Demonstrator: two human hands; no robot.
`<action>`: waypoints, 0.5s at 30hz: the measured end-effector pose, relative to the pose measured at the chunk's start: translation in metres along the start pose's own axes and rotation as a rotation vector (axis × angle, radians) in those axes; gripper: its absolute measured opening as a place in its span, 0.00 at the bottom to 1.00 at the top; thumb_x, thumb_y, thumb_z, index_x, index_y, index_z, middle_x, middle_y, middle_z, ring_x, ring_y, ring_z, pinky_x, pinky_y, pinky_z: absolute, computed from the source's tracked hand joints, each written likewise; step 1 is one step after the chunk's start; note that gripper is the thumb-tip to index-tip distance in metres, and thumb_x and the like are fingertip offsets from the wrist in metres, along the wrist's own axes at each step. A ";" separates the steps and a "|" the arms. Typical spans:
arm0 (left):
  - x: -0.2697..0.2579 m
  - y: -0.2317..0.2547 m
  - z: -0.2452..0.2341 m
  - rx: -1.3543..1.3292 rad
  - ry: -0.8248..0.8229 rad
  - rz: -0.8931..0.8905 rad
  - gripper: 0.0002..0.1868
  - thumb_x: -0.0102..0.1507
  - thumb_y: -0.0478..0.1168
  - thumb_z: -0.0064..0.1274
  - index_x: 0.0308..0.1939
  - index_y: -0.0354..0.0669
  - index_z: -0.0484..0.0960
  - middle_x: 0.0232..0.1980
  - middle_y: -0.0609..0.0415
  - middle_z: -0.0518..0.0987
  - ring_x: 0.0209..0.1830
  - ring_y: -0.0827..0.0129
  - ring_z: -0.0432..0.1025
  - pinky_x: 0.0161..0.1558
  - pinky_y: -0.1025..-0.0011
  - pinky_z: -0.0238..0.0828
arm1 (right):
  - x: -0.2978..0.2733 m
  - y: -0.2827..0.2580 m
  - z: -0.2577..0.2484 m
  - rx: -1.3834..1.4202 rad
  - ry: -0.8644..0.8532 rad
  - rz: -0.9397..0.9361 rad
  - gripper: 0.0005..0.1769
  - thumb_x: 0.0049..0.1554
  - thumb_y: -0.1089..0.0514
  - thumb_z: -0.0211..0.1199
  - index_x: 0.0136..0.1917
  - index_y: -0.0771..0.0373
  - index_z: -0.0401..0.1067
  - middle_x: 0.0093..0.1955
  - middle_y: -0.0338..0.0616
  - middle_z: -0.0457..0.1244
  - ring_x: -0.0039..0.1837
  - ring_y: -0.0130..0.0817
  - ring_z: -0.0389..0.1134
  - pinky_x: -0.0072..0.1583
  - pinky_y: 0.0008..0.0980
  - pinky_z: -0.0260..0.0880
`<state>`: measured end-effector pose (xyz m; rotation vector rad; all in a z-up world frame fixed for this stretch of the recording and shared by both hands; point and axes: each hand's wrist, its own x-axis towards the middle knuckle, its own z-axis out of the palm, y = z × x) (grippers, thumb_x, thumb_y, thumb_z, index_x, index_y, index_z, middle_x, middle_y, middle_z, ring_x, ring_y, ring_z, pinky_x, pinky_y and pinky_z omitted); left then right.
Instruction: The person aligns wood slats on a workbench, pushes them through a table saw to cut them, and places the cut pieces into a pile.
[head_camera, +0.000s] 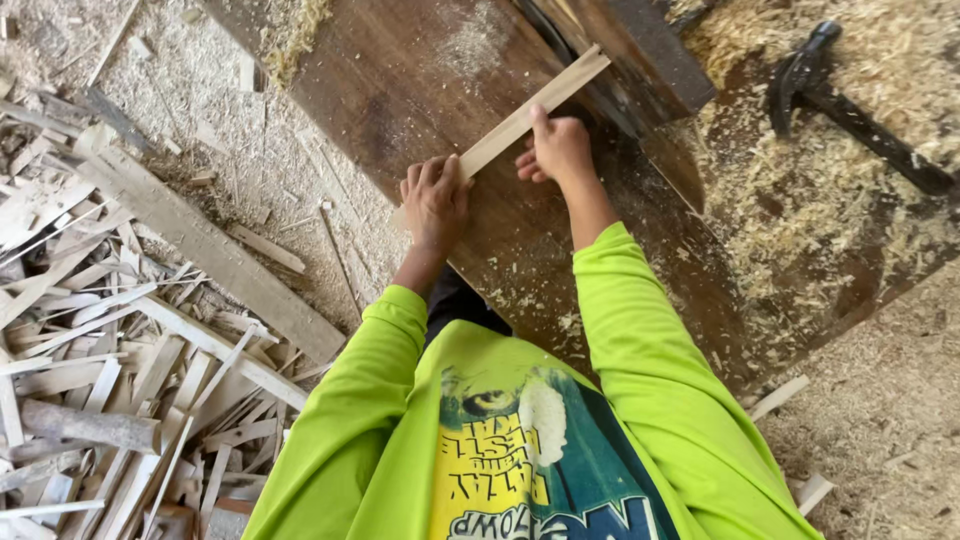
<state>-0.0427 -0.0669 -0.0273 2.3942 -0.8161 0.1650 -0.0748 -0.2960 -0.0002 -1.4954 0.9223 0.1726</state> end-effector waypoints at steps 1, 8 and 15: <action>0.001 -0.001 0.001 0.010 -0.003 -0.007 0.21 0.60 0.44 0.64 0.56 0.43 0.82 0.53 0.53 0.79 0.56 0.54 0.69 0.55 0.56 0.64 | 0.007 0.001 0.003 0.025 -0.007 -0.005 0.33 0.68 0.41 0.48 0.46 0.77 0.71 0.34 0.55 0.71 0.30 0.37 0.74 0.29 0.29 0.71; 0.018 -0.011 0.004 0.056 0.017 -0.037 0.20 0.62 0.44 0.66 0.56 0.43 0.82 0.46 0.54 0.75 0.51 0.57 0.68 0.54 0.59 0.63 | 0.052 -0.001 0.020 0.057 0.004 -0.031 0.30 0.67 0.43 0.49 0.46 0.74 0.74 0.33 0.54 0.72 0.30 0.37 0.75 0.28 0.29 0.72; 0.036 -0.023 -0.003 0.064 0.045 -0.021 0.20 0.60 0.43 0.66 0.54 0.43 0.82 0.46 0.54 0.75 0.51 0.56 0.67 0.53 0.59 0.64 | 0.064 -0.017 0.036 0.068 0.039 -0.051 0.28 0.66 0.43 0.51 0.42 0.72 0.75 0.31 0.53 0.71 0.28 0.38 0.74 0.27 0.31 0.71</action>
